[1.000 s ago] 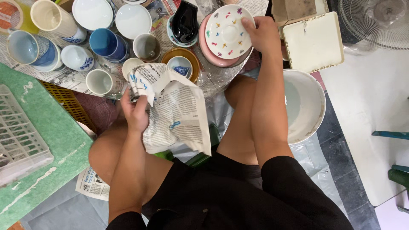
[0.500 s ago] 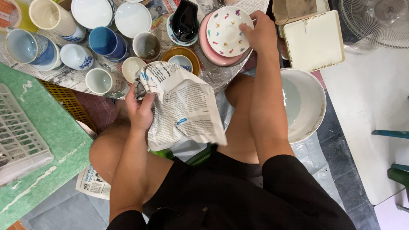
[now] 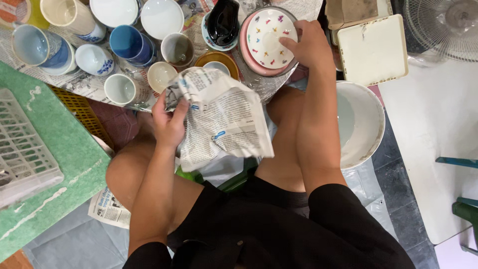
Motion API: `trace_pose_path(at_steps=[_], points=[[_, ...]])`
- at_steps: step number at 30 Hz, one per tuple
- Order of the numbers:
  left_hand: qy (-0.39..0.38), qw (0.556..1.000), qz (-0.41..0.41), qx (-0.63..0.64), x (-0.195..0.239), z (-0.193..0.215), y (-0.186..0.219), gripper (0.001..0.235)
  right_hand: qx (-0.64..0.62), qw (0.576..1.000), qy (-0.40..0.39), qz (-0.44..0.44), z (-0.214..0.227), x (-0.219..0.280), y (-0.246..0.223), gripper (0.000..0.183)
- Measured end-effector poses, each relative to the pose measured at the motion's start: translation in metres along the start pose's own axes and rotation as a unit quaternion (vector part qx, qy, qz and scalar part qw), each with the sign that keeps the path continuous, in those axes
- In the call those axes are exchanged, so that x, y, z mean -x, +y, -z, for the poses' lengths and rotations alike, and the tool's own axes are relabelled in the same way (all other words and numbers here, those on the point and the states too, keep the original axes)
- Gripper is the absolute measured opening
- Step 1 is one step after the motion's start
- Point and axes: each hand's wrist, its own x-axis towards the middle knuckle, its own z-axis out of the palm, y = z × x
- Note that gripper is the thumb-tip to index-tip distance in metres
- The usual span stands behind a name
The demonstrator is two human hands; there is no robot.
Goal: The person sits cross-legged and wraps various ceramic items, including cups and bowls, with newspaper. They fold the paper around each item and secure it with clear tape, placing the wrapped items on a nearby table.
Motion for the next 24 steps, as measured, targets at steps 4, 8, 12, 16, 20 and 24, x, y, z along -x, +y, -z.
trace_pose_path(at_steps=[4,8,12,16,20,24], points=[[-0.023,0.996,-0.023,-0.088,-0.001,-0.009,0.027,0.029,-0.060,0.982,0.123,0.129,0.006,0.016,-0.032,0.045],[-0.051,0.969,0.063,-0.234,-0.004,-0.009,0.064,0.031,-0.328,0.920,-0.024,0.215,0.014,0.071,-0.103,0.041],[-0.069,0.976,-0.088,-0.189,-0.003,0.003,0.083,0.034,-0.292,0.830,-0.230,0.415,0.012,0.118,-0.172,0.079],[-0.066,0.994,-0.055,-0.070,-0.007,0.021,0.074,0.036,-0.245,0.868,-0.255,0.348,-0.017,0.125,-0.189,0.078],[-0.073,0.990,-0.092,-0.082,-0.014,0.032,0.064,0.037,-0.318,0.876,-0.264,0.250,-0.046,0.130,-0.167,0.047],[-0.058,0.997,-0.015,0.051,-0.011,0.034,0.064,0.063,-0.347,0.903,-0.127,0.220,-0.056,0.123,-0.157,0.024]])
